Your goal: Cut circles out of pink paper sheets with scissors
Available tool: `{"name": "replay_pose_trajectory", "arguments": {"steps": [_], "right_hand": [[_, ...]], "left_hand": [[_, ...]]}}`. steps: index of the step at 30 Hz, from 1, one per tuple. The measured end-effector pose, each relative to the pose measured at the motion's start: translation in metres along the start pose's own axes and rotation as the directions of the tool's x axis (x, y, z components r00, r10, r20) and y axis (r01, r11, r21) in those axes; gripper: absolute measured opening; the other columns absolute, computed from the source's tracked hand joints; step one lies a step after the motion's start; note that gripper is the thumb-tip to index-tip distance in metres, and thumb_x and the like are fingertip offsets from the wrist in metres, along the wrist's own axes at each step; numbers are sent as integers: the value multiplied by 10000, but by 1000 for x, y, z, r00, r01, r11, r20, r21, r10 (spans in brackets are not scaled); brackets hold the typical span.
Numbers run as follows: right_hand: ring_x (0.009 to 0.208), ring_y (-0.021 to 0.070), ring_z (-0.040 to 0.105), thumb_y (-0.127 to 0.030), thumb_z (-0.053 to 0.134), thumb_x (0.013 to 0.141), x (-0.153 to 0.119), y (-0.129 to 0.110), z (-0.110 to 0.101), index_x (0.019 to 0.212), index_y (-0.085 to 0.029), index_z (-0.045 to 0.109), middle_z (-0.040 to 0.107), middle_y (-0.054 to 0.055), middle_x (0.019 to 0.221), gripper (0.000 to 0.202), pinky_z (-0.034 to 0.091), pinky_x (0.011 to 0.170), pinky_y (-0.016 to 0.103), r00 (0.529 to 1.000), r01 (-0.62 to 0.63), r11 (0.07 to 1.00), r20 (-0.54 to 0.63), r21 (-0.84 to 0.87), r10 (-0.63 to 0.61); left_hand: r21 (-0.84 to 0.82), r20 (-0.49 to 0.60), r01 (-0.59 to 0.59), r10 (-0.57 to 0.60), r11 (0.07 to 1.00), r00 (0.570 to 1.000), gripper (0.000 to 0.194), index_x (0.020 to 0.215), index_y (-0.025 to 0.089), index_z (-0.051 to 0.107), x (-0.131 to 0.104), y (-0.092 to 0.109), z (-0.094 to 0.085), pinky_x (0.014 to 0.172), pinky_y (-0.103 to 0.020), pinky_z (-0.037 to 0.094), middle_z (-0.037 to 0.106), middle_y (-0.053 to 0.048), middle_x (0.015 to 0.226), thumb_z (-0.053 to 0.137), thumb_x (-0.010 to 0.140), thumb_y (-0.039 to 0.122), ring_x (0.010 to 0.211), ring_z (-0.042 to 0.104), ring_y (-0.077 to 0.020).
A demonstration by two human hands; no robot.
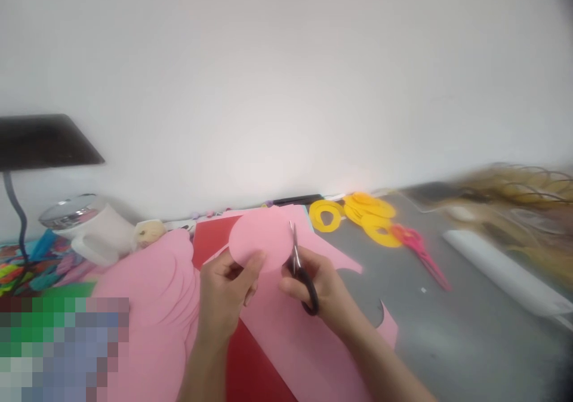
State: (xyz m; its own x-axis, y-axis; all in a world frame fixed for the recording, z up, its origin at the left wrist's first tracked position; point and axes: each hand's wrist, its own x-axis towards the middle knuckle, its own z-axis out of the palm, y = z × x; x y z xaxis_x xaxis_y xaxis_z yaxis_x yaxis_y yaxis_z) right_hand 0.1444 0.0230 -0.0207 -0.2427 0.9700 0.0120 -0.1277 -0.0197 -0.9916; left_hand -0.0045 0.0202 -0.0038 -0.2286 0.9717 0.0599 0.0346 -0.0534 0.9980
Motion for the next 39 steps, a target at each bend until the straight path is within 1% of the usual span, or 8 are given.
{"name": "replay_pose_trajectory", "arguments": {"steps": [4, 8, 17, 22, 29, 34, 39], "right_hand": [[539, 85, 353, -380, 833, 622, 0, -1, 0, 684, -182, 501, 450, -58, 593, 391, 312, 499, 215, 1000, -17, 1000, -8, 21, 17], [548, 86, 381, -368, 844, 610, -1, 0, 0, 682, -181, 493, 474, -54, 608, 404, 327, 512, 216, 1000, -17, 1000, -6, 20, 17], [541, 88, 345, -441, 839, 599, 0, -1, -1, 653, -193, 461, 440, -58, 600, 456, 306, 494, 219, 1000, -23, 1000, -18, -13, 23], [559, 97, 365, -467, 842, 592, 0, 0, -1, 663, -199, 449, 461, -51, 614, 481, 330, 518, 230, 1000, -16, 1000, -6, -18, 16], [557, 95, 373, -443, 841, 603, -1, 0, -1, 670, -197, 457, 464, -52, 610, 461, 330, 521, 227, 1000, -21, 1000, -8, -17, 21], [543, 88, 364, -432, 843, 596, -1, -1, -1, 653, -194, 456, 458, -54, 600, 458, 326, 508, 222, 1000, -29, 999, -8, -14, 28], [540, 87, 343, -455, 845, 582, -1, -3, 0, 652, -197, 454, 441, -56, 592, 473, 311, 494, 219, 999, -46, 999, -11, -18, 46]], "left_hand": [[22, 46, -9, 8, 1000, 999, 391, 467, 192, 425, 4, -5, -4, 358, -202, 246, 358, 89, 373, 719, 702, 299, 332, 307, -41], [24, 44, -14, 13, 1000, 999, 391, 469, 190, 433, 5, -7, -5, 352, -197, 237, 357, 87, 373, 722, 705, 306, 336, 305, -43], [40, 6, -5, 5, 999, 1000, 382, 468, 195, 427, -2, 2, 1, 367, -210, 220, 331, 85, 392, 702, 708, 308, 364, 270, -46], [41, 8, -9, 9, 999, 1000, 385, 469, 198, 422, -1, 1, 0, 372, -212, 225, 322, 87, 384, 700, 710, 314, 365, 265, -48], [39, 11, -6, 6, 999, 1000, 372, 474, 187, 457, -1, 0, 0, 367, -196, 222, 331, 88, 391, 715, 705, 320, 362, 283, -41], [32, 6, -8, 8, 999, 1000, 382, 471, 189, 430, -1, 1, 1, 366, -200, 220, 326, 86, 393, 707, 704, 309, 363, 278, -40], [47, 10, -16, 15, 999, 1000, 380, 472, 194, 426, -1, 1, 0, 365, -210, 223, 318, 87, 397, 691, 716, 314, 365, 269, -43]]}}
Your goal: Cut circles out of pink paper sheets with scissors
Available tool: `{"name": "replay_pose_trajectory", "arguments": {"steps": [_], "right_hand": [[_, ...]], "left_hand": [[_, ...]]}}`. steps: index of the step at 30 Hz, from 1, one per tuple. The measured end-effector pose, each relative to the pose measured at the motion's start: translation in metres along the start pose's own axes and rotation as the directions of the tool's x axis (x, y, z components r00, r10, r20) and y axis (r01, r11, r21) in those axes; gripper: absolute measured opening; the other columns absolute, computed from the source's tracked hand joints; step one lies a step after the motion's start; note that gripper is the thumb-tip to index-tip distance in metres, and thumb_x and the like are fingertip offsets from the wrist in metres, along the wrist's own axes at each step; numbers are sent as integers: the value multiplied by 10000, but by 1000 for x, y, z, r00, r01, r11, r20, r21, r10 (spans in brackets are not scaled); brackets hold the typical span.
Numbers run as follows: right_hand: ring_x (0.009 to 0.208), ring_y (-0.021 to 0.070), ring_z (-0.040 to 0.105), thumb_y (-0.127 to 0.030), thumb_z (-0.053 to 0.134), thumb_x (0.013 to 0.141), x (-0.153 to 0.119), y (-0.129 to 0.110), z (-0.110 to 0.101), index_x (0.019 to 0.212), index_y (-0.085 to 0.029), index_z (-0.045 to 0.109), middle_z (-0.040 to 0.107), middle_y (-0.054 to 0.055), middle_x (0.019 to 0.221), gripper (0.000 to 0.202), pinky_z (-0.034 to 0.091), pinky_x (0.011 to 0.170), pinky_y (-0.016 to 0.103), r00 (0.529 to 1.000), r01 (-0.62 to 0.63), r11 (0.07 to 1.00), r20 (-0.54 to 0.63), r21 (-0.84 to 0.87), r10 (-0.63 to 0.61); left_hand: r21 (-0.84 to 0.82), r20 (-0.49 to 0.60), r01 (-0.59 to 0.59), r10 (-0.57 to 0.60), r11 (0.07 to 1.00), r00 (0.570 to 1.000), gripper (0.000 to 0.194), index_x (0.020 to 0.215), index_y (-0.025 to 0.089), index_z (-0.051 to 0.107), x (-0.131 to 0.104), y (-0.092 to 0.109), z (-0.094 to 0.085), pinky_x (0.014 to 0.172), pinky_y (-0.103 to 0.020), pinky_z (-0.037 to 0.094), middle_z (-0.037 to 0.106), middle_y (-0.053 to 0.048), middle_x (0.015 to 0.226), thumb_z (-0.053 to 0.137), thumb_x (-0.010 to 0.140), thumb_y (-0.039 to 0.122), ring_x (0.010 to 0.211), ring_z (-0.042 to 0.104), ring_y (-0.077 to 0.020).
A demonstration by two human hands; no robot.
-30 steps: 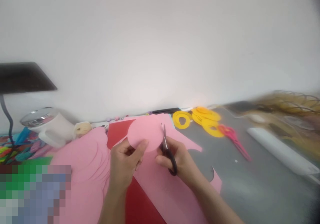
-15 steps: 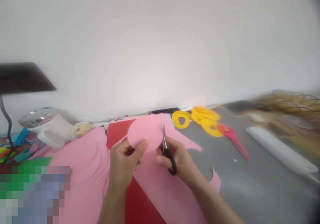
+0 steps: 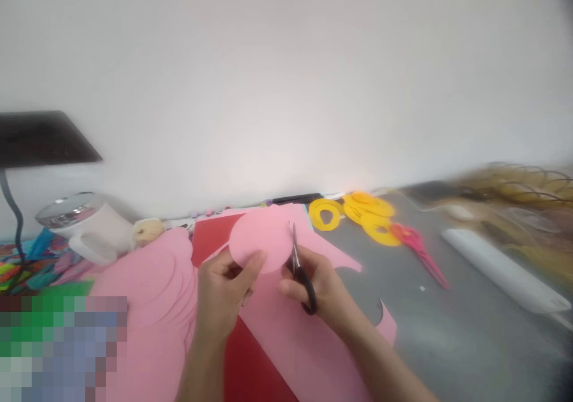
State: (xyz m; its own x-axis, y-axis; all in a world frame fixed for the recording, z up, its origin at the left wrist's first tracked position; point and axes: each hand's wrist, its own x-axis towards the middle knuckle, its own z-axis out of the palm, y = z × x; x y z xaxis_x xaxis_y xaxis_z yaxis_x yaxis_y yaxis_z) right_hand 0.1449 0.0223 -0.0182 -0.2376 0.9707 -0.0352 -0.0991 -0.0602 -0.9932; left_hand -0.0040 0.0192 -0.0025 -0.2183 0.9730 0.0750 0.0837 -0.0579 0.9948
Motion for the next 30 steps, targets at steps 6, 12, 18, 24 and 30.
{"name": "replay_pose_trajectory", "arguments": {"steps": [6, 12, 18, 24, 30], "right_hand": [[532, 94, 321, -502, 833, 577, 0, 0, 0, 639, -205, 454, 407, -63, 562, 485, 293, 475, 226, 1000, 2, 1000, 3, -21, -2], [518, 94, 330, -495, 807, 612, 0, 1, 0, 652, -205, 477, 415, -65, 554, 441, 301, 473, 228, 1000, 14, 999, 8, -35, -14], [510, 90, 331, -455, 797, 634, 0, 2, 0, 659, -203, 493, 412, -69, 551, 396, 308, 474, 229, 1000, 3, 999, 10, -42, -2], [505, 98, 372, -431, 800, 616, 1, 8, -1, 698, -197, 548, 428, -67, 541, 353, 333, 492, 240, 999, -34, 998, -23, -59, 32], [535, 116, 455, -415, 777, 657, 0, 6, -1, 741, -194, 558, 484, -58, 544, 322, 384, 530, 248, 997, -25, 1000, -71, -9, 25]], "left_hand": [[-2, 11, 4, -4, 1000, 1000, 386, 470, 199, 424, 1, -2, -2, 361, -210, 232, 325, 84, 388, 714, 699, 312, 360, 274, -47], [-17, -8, 15, -15, 1000, 1000, 368, 478, 198, 435, 0, 1, 0, 358, -203, 218, 316, 89, 389, 713, 687, 318, 365, 257, -45], [2, -24, 32, -32, 999, 999, 389, 468, 200, 415, 1, 1, -1, 379, -214, 230, 297, 85, 411, 730, 663, 318, 400, 263, -56], [12, -28, 5, -5, 1000, 1000, 396, 475, 201, 402, 1, -1, -2, 395, -221, 227, 281, 85, 425, 716, 674, 338, 415, 265, -60], [-12, -41, 48, -48, 999, 998, 418, 481, 198, 385, 2, -3, -2, 390, -209, 235, 325, 83, 422, 721, 686, 338, 410, 270, -52]]}}
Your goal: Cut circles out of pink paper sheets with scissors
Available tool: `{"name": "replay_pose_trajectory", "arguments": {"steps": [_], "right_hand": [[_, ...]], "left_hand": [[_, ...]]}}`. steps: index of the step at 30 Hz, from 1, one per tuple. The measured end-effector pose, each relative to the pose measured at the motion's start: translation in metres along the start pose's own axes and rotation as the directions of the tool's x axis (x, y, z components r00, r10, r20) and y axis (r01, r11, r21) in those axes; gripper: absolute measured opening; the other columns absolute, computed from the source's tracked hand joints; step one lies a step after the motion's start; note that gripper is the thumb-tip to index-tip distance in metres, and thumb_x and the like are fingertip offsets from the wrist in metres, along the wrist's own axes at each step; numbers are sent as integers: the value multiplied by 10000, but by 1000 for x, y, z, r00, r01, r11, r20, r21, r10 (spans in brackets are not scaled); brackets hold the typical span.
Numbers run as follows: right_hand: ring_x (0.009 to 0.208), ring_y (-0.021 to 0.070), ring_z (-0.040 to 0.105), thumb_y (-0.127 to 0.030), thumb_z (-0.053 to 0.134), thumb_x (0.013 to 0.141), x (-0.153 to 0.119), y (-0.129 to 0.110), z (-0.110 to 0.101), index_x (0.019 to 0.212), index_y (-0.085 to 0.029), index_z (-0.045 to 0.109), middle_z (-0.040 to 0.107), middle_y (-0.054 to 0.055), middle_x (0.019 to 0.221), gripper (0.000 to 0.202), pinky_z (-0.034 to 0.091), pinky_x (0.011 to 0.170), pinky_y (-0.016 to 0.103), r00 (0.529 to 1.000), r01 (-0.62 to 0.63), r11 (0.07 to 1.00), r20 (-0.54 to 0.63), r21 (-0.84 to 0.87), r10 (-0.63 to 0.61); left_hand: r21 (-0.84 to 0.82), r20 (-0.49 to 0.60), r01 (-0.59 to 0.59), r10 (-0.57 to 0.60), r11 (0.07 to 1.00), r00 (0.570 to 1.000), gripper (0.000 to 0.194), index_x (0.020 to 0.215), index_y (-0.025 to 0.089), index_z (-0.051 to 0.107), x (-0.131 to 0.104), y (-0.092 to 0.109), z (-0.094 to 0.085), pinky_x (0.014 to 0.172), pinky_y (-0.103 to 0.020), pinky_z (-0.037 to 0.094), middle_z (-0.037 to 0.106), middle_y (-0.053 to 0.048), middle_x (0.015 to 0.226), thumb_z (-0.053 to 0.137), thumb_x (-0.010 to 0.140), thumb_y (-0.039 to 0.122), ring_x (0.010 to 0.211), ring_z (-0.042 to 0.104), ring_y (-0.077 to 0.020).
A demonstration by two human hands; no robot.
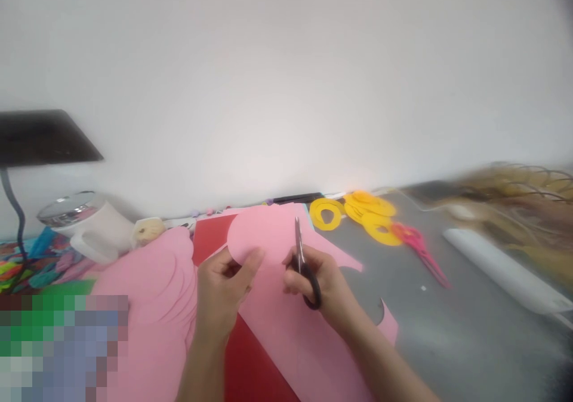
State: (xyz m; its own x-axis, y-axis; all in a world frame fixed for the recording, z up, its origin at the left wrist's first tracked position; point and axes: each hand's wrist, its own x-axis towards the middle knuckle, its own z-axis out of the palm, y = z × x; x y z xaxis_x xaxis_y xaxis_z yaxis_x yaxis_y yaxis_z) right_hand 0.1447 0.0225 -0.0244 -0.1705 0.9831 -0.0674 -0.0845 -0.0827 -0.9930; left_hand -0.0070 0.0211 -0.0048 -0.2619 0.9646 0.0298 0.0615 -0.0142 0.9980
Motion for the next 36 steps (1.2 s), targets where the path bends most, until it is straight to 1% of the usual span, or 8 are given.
{"name": "replay_pose_trajectory", "arguments": {"steps": [4, 10, 15, 20, 23, 26, 29, 36], "right_hand": [[541, 95, 377, -353, 801, 657, 1, -5, 2, 728, -196, 543, 456, -65, 573, 310, 339, 521, 234, 998, 47, 999, -53, 10, -46], [547, 106, 394, -296, 835, 610, 1, -9, 3, 648, -209, 502, 447, -65, 571, 346, 387, 540, 252, 975, 130, 991, -179, 0, -128], [581, 119, 483, -258, 819, 612, 1, -6, 3, 794, -209, 593, 535, -48, 635, 294, 417, 551, 249, 950, 146, 985, -290, 91, -114], [590, 106, 496, -258, 784, 674, 1, 1, 1, 866, -216, 608, 578, -45, 680, 264, 410, 547, 232, 912, 194, 973, -389, 127, -131], [598, 108, 488, -316, 802, 678, 1, 2, 0, 904, -214, 616, 578, -43, 681, 310, 414, 561, 234, 944, 221, 966, -276, 132, -178], [591, 118, 481, -403, 788, 698, 1, 0, 0, 856, -194, 613, 570, -27, 653, 315, 417, 563, 249, 979, 203, 974, -56, 97, -198], [556, 110, 455, -428, 806, 677, 0, -3, 1, 743, -185, 578, 556, -24, 625, 339, 400, 530, 244, 976, 158, 984, 136, 81, -168], [539, 97, 433, -444, 846, 633, 0, -1, 0, 705, -179, 551, 538, -29, 613, 403, 394, 516, 228, 978, 109, 989, 167, 96, -124]], "left_hand": [[3, 56, -16, 16, 1000, 998, 397, 467, 194, 422, 4, -5, -2, 378, -206, 281, 360, 80, 395, 752, 661, 299, 372, 329, -55], [-2, 92, 2, -2, 1000, 996, 387, 474, 191, 438, 0, -2, 2, 362, -202, 256, 397, 71, 383, 699, 720, 335, 338, 335, -50], [91, 184, 6, -23, 996, 983, 415, 436, 190, 434, -3, 0, 3, 388, -216, 295, 406, 51, 373, 679, 729, 353, 352, 365, -63], [275, 273, 100, -177, 956, 946, 496, 376, 197, 412, -5, 2, 4, 418, -240, 356, 410, 27, 351, 663, 729, 439, 346, 389, -81], [221, 254, 122, -178, 968, 951, 452, 382, 192, 456, -6, 5, 5, 408, -237, 366, 440, 21, 354, 659, 728, 402, 335, 405, -85], [140, 172, 114, -137, 984, 976, 439, 387, 192, 465, -6, 7, 4, 378, -229, 345, 442, 23, 349, 640, 745, 377, 321, 398, -83], [118, 155, 90, -108, 989, 982, 464, 368, 190, 444, -5, 7, 2, 374, -223, 334, 424, 27, 336, 626, 759, 362, 312, 376, -70], [81, 117, 87, -96, 993, 988, 477, 354, 188, 414, -5, 7, 3, 369, -213, 330, 403, 38, 327, 653, 736, 344, 309, 369, -61]]}}
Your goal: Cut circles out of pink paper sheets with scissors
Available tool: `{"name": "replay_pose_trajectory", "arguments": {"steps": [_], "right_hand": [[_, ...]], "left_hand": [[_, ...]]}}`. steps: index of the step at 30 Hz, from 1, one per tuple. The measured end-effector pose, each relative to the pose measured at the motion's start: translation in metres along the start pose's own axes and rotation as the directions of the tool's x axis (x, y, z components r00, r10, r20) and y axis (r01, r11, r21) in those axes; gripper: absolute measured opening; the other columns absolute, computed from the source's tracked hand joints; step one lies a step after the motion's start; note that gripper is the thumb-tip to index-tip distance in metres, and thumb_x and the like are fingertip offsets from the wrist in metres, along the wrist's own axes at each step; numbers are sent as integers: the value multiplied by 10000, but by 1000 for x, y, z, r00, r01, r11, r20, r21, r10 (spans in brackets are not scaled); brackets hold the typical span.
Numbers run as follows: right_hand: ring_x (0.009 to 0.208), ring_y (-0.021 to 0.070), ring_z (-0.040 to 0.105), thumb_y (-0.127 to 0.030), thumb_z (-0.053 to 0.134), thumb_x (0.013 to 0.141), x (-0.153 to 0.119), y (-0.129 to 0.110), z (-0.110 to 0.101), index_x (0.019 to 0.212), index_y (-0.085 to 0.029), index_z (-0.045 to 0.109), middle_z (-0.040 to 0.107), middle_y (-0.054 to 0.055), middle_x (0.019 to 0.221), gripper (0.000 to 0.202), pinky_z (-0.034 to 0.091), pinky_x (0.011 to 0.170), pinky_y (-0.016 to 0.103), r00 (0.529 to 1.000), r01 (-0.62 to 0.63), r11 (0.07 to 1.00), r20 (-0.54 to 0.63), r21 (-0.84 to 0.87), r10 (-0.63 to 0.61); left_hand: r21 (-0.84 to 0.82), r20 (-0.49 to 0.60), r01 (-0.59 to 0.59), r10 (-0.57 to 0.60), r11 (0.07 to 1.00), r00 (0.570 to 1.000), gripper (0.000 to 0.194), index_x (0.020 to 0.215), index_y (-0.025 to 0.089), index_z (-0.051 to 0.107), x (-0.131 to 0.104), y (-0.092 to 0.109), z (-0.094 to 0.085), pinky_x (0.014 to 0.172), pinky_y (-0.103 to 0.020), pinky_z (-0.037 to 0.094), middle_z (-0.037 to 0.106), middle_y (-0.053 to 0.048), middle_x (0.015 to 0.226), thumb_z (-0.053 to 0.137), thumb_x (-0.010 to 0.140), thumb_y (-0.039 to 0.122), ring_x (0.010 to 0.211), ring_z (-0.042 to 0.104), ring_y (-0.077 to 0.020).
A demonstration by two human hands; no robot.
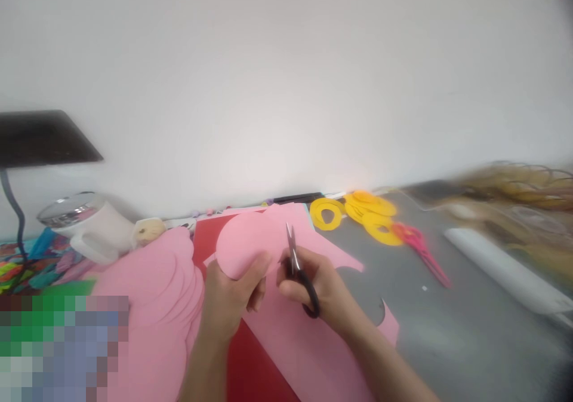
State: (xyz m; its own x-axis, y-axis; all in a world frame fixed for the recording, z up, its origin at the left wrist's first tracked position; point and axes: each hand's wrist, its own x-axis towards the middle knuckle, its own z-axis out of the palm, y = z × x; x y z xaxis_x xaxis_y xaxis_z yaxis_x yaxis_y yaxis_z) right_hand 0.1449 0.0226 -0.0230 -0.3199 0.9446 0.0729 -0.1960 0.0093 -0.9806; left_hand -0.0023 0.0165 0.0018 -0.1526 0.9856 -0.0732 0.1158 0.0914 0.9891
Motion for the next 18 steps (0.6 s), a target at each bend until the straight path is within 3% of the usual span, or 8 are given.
{"name": "replay_pose_trajectory", "arguments": {"steps": [8, 18], "right_hand": [[546, 125, 464, -609, 773, 664, 0, 1, 6, 742, -195, 557, 532, -23, 600, 474, 401, 537, 269, 996, 4, 1000, 87, -7, -3], [572, 166, 536, -598, 794, 650, -2, 1, 6, 766, -203, 560, 515, -37, 559, 474, 424, 563, 294, 998, -22, 1000, 64, 23, 20]], "left_hand": [[12, -36, 18, -17, 1000, 999, 426, 372, 184, 455, -2, 3, 4, 362, -205, 335, 430, 33, 345, 648, 717, 344, 313, 375, -61], [36, -6, -25, 25, 999, 1000, 459, 344, 192, 462, -3, 2, 7, 378, -214, 395, 452, 15, 331, 650, 730, 352, 314, 414, -78]]}}
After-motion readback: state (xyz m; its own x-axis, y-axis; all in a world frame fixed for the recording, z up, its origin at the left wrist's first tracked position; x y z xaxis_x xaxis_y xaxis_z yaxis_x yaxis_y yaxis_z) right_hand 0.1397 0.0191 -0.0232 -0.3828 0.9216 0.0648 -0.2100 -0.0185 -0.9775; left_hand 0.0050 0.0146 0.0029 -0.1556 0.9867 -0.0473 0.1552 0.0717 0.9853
